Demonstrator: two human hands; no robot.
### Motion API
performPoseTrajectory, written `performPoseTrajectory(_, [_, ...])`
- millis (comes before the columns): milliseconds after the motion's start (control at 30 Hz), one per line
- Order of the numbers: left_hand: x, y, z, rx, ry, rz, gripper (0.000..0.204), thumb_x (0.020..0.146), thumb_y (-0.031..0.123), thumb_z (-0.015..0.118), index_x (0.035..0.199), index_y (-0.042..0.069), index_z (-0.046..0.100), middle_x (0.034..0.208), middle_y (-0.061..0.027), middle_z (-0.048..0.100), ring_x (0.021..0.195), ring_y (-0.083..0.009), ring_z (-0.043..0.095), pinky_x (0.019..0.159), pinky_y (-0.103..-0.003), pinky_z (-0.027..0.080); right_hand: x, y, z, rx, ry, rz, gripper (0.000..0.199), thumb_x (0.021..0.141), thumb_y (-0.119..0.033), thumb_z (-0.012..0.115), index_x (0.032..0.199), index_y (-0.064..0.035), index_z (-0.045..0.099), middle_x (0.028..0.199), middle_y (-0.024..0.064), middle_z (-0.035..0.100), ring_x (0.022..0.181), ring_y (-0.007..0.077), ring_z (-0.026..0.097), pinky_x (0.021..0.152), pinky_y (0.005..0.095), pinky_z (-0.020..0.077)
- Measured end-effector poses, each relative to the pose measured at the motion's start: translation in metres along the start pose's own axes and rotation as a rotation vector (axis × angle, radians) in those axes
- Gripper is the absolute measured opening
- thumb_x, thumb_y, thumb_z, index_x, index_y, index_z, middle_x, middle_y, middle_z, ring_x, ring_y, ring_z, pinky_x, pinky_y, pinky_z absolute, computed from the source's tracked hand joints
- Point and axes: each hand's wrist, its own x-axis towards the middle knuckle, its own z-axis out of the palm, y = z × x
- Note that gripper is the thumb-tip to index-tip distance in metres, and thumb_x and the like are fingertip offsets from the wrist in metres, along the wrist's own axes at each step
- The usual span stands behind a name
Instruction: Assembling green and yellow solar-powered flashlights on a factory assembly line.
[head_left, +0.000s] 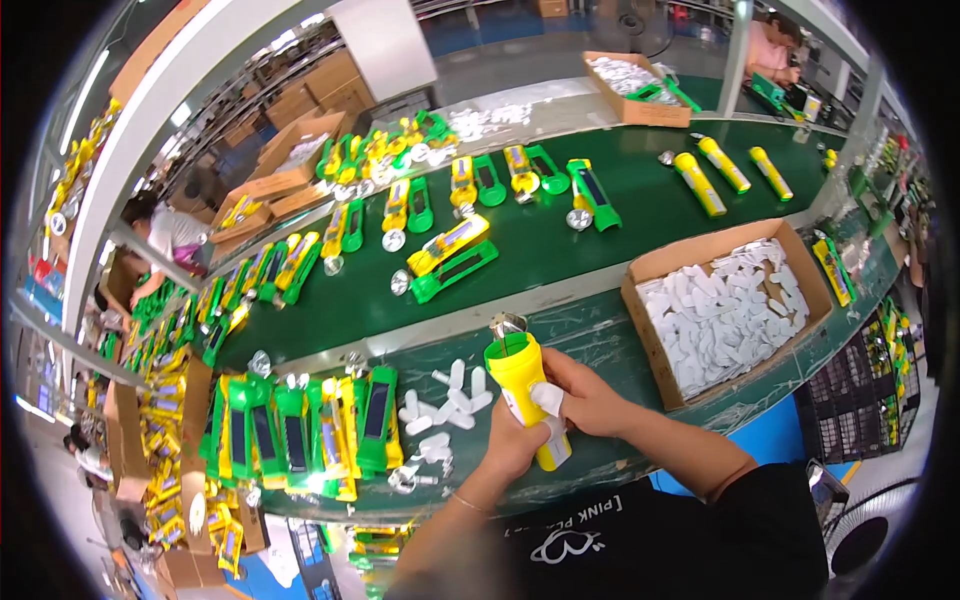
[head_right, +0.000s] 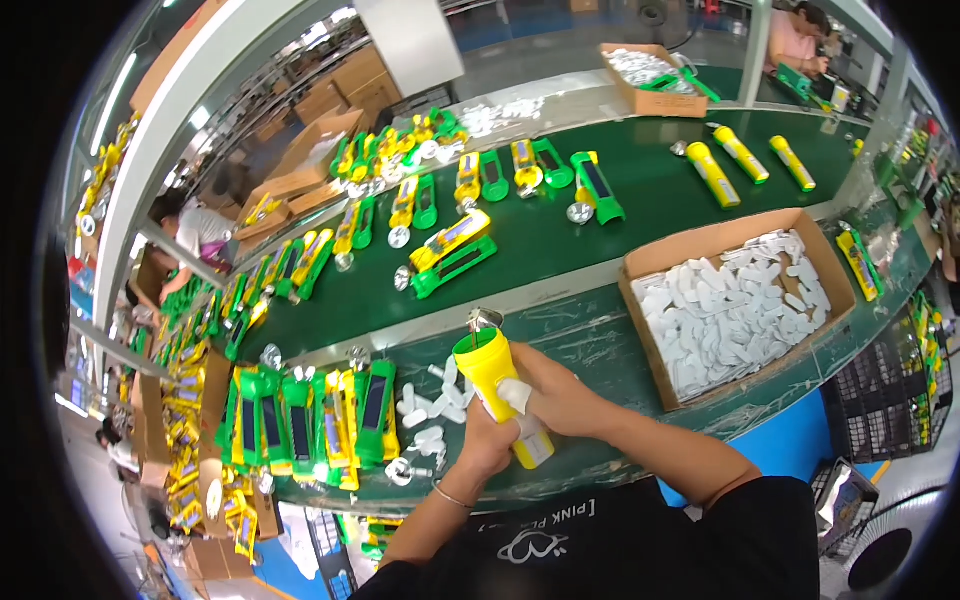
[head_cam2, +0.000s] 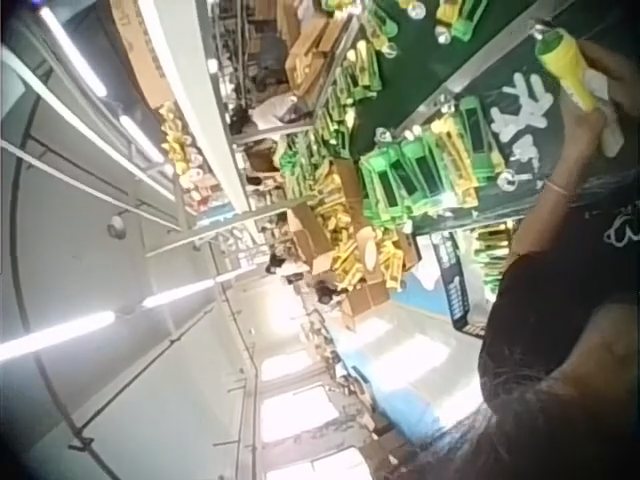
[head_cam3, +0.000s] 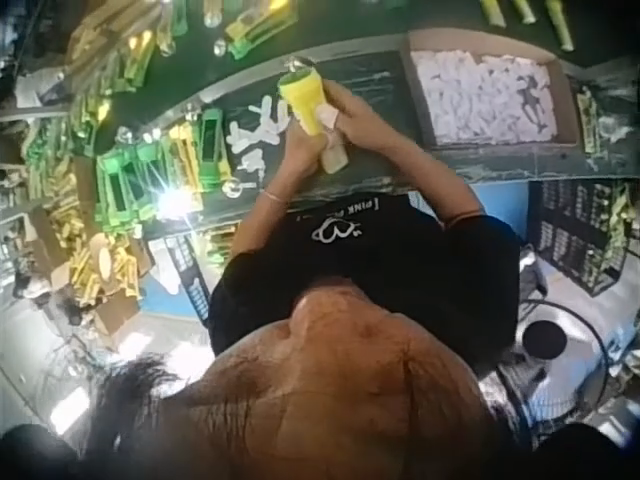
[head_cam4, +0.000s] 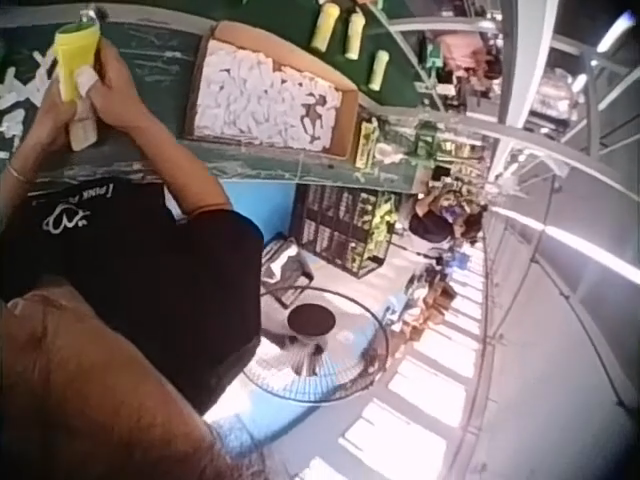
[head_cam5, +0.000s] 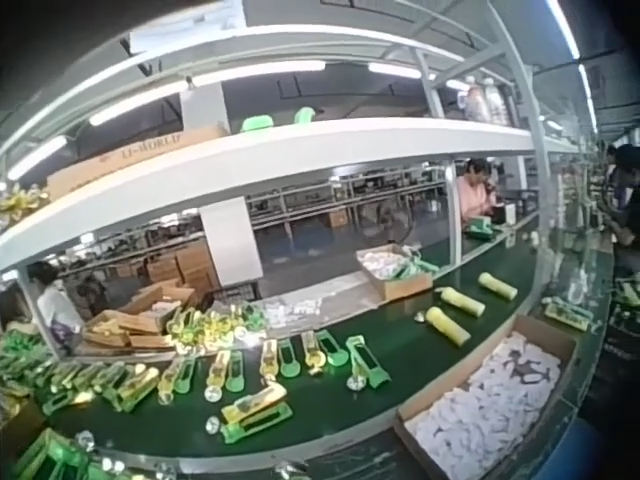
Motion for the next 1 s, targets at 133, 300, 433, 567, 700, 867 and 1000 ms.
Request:
performPoseTrajectory(133, [0.045, 0.016, 0.018, -0.031, -0.100, -0.017, 0.056, 0.069, 0.004, 0.061, 0.116, 0.004, 0.032, 0.101, -0.0100, 0.049, 0.090, -0.0200, 0.053, 0.076, -0.032, 0.046, 0.026, -0.042, -0.045, -0.105, 0.061, -0.017, 0.037, 0.086, -0.016, 0.048, 0.119, -0.0028, 0.038, 0.110, 0.0062, 0.050, 0.099, 0.0120, 0.048, 0.086, 0.0283, 0.0386])
performPoseTrajectory(300, [0.080, 0.006, 0.000, 0.251, -0.074, 0.075, 0.051, 0.074, 0.003, 0.058, 0.119, 0.002, 0.034, 0.113, -0.0089, 0.045, 0.108, -0.0194, 0.043, 0.089, -0.031, 0.039, 0.092, -0.102, -0.167, -0.571, 0.499, -0.149, 0.034, 0.082, -0.020, 0.054, 0.109, 0.0005, 0.048, 0.098, 0.0089, 0.055, 0.089, 0.0139, 0.052, 0.077, 0.0284, 0.0424])
performPoseTrajectory(433, [0.072, -0.015, -0.034, 0.157, -0.057, 0.030, 0.032, 0.077, 0.002, 0.056, 0.107, 0.002, 0.044, 0.101, -0.0079, 0.052, 0.097, -0.0168, 0.050, 0.084, -0.029, 0.041, 0.121, -0.038, -0.335, -0.555, 0.555, 0.220, 0.037, 0.079, -0.024, 0.056, 0.104, 0.0026, 0.051, 0.091, 0.0097, 0.056, 0.078, 0.0180, 0.054, 0.071, 0.0324, 0.0448])
performPoseTrajectory(567, [0.061, -0.019, -0.063, 0.112, 0.065, -0.032, 0.026, 0.078, 0.003, 0.056, 0.103, 0.001, 0.047, 0.092, -0.0083, 0.056, 0.086, -0.0171, 0.054, 0.080, -0.029, 0.043, 0.131, 0.026, -0.415, -0.692, 0.515, 0.476, 0.033, 0.077, -0.024, 0.056, 0.098, 0.0021, 0.052, 0.086, 0.0114, 0.056, 0.078, 0.0214, 0.055, 0.069, 0.0347, 0.0454])
performPoseTrajectory(700, [0.048, -0.006, -0.078, 0.127, 0.170, -0.050, 0.022, 0.079, 0.004, 0.055, 0.100, 0.001, 0.048, 0.088, -0.0088, 0.057, 0.083, -0.0171, 0.055, 0.078, -0.029, 0.043, 0.162, -0.017, -0.344, -1.729, 0.433, 0.078, 0.032, 0.072, -0.013, 0.055, 0.102, -0.0028, 0.051, 0.099, 0.0162, 0.053, 0.093, 0.0330, 0.051, 0.080, 0.0415, 0.0422])
performPoseTrajectory(867, [0.064, -0.008, -0.064, 0.152, 0.168, -0.127, 0.018, 0.080, 0.003, 0.052, 0.098, 0.001, 0.049, 0.087, -0.0079, 0.058, 0.083, -0.0159, 0.054, 0.077, -0.028, 0.043, 0.202, -0.006, -0.301, -2.136, -0.393, -0.760, 0.024, 0.077, -0.013, 0.047, 0.101, -0.0149, 0.051, 0.112, 0.0014, 0.049, 0.115, 0.0178, 0.039, 0.099, 0.0417, 0.0251])
performPoseTrajectory(1000, [0.062, -0.002, -0.054, 0.155, 0.084, -0.091, 0.018, 0.081, 0.002, 0.052, 0.098, 0.002, 0.050, 0.086, -0.0059, 0.057, 0.083, -0.0142, 0.054, 0.078, -0.026, 0.042, 0.211, 0.007, -0.311, -2.151, -0.610, -0.590, 0.019, 0.078, -0.012, 0.047, 0.096, -0.0138, 0.051, 0.103, -0.0007, 0.051, 0.106, 0.0158, 0.044, 0.094, 0.0403, 0.0298])
